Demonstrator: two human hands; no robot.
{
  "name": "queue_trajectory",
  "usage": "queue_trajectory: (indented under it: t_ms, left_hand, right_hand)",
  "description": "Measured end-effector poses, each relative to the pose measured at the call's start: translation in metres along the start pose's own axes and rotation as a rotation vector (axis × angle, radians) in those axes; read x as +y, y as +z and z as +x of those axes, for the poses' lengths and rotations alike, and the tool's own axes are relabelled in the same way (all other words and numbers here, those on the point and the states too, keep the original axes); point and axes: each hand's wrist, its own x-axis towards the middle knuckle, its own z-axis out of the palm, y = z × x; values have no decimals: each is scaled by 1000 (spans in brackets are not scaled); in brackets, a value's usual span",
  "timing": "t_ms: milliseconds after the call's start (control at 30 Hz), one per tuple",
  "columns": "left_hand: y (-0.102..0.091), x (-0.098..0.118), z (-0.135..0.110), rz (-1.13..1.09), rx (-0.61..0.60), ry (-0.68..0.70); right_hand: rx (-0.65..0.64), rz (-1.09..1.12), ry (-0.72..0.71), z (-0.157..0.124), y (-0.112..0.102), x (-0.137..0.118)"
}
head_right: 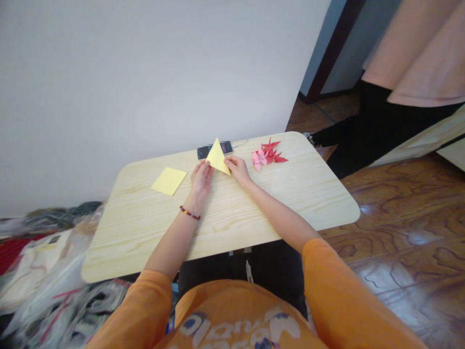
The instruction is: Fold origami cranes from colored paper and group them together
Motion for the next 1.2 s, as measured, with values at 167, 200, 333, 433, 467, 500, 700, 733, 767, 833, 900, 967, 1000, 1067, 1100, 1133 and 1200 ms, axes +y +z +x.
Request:
queue_trajectory:
  t_ms: [167, 200, 333, 433, 467, 500, 700, 733, 767, 833, 900, 967, 1000, 1067, 1100, 1133, 1200]
  left_hand:
    - [-5, 8, 4, 313, -47, 59]
    - [-6, 9, 5, 366, -60, 83]
    - [-8, 13, 5, 489, -168, 80]
    - [-10, 14, 5, 519, -205, 36]
    - [-10, 14, 4, 514, -204, 30]
    - [-10, 14, 4, 503, -199, 25]
    - [-13, 17, 9, 395, -120, 3]
    - [-14, 19, 10, 383, -106, 1]
    - [-15, 20, 12, 374, -92, 0]
    - [-18, 25, 15, 350, -61, -6]
    - [-21, 32, 18, 311, -21, -1]
    - [-24, 39, 22, 263, 10, 26]
    - [-26, 42, 23, 240, 27, 40]
    - [-27, 45, 24, 214, 51, 64]
    - [-27, 45, 23, 213, 53, 69]
    - [-25, 43, 22, 219, 45, 68]
    - [-21, 37, 18, 247, 4, 41]
  right_hand:
    - [8, -71, -42, 0, -3, 0]
    - [-19, -117, -48, -1, -4, -1]
    - [-165, -293, -72, -6, -3, -4]
    - [-187, -332, -81, -9, -3, -6]
    - [-186, -339, -83, -9, -3, -7]
    - [-184, -344, -85, -10, -3, -8]
    - [-173, -319, -40, -12, -2, -13]
    - [-172, -315, -22, -12, -2, -14]
    - [-168, -315, -7, -12, -2, -15]
    - [-155, -322, 11, -12, -2, -17]
    - [-134, -325, 18, -12, -5, -18]
    - [-94, -315, 24, -10, -8, -19]
    - [-68, -309, 28, -9, -10, -19]
    - [-18, -286, 32, -8, -13, -19]
    - [-3, -265, 30, -7, -13, -19]
    - [0, -236, 23, -7, -13, -19]
    - [-26, -176, -4, -7, -11, -18]
